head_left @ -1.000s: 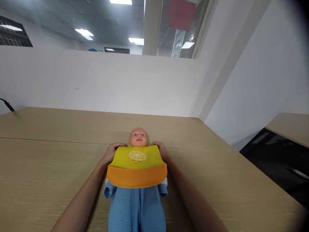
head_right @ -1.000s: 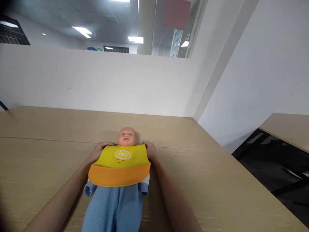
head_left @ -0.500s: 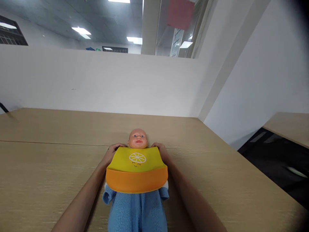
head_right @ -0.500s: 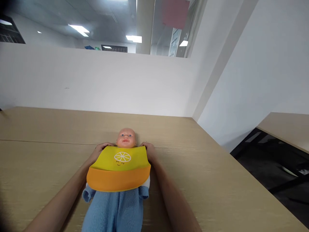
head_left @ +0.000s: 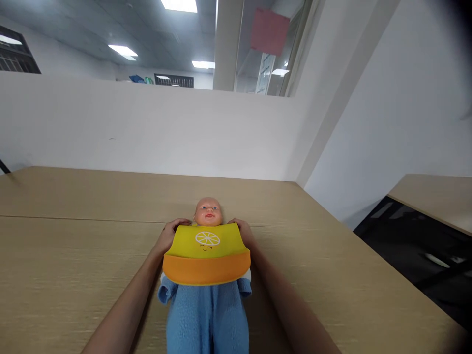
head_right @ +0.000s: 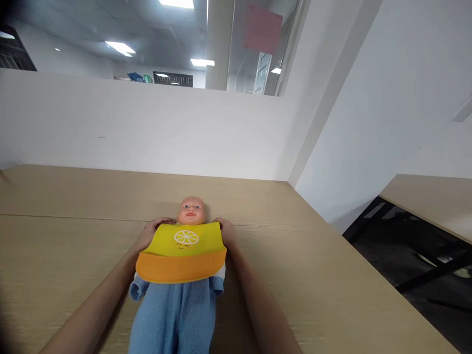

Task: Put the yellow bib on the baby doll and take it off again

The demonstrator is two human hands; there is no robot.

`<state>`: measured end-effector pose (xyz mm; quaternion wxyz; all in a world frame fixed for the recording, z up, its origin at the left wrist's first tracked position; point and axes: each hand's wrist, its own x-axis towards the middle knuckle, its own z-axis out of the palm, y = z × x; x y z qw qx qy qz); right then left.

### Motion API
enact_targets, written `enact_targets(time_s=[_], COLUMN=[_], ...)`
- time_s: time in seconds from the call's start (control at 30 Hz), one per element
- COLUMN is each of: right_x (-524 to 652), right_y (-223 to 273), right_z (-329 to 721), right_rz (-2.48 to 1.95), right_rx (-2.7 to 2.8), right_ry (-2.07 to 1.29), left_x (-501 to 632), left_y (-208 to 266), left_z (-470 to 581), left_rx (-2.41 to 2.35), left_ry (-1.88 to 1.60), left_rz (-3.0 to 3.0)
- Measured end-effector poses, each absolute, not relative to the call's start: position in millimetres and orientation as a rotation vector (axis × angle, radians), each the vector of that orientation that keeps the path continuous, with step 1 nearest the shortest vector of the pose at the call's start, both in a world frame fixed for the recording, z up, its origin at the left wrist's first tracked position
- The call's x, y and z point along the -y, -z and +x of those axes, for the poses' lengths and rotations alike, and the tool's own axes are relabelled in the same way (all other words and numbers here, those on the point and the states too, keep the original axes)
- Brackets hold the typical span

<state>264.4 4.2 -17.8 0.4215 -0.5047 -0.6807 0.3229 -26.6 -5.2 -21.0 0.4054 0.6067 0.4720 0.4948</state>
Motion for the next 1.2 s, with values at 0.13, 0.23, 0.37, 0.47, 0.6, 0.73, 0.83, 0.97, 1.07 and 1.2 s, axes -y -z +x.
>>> enact_targets(time_s=[0.13,0.23,0.37,0.47,0.6,0.73,0.83,0.97,1.07,1.2], right_x=[10,26,54,77,107,142,170,191,193,190], right_y=[21,24,25,23,22,22,19,12,7,6], right_z=[263,263,265,265,263,265,268,265,262,261], right_rz=[-1.266,-1.252,-1.248,-1.289,-1.3,-1.265,-1.249,-1.24,-1.248,-1.237], right_rx=[1.593,1.48,1.533,1.576,1.52,1.506,1.54,1.573,1.594,1.598], right_ry=[-0.794,-0.847,-0.742,-0.644,-0.691,-0.762,-0.762,-0.807,-0.785,-0.75], left_x=[11,22,48,71,101,134,158,176,180,180], left_y=[30,35,39,39,37,34,32,29,25,22], left_z=[-28,-30,-32,-35,-38,-40,-39,-35,-33,-31], left_rx=[-1.238,-1.245,-1.226,-1.239,-1.384,-1.473,-1.414,-1.393,-1.465,-1.541], left_ry=[-1.337,-1.42,-1.473,-1.44,-1.464,-1.478,-1.476,-1.478,-1.506,-1.604], left_rz=[1.454,1.337,1.231,1.239,1.28,1.401,1.429,1.469,1.535,1.704])
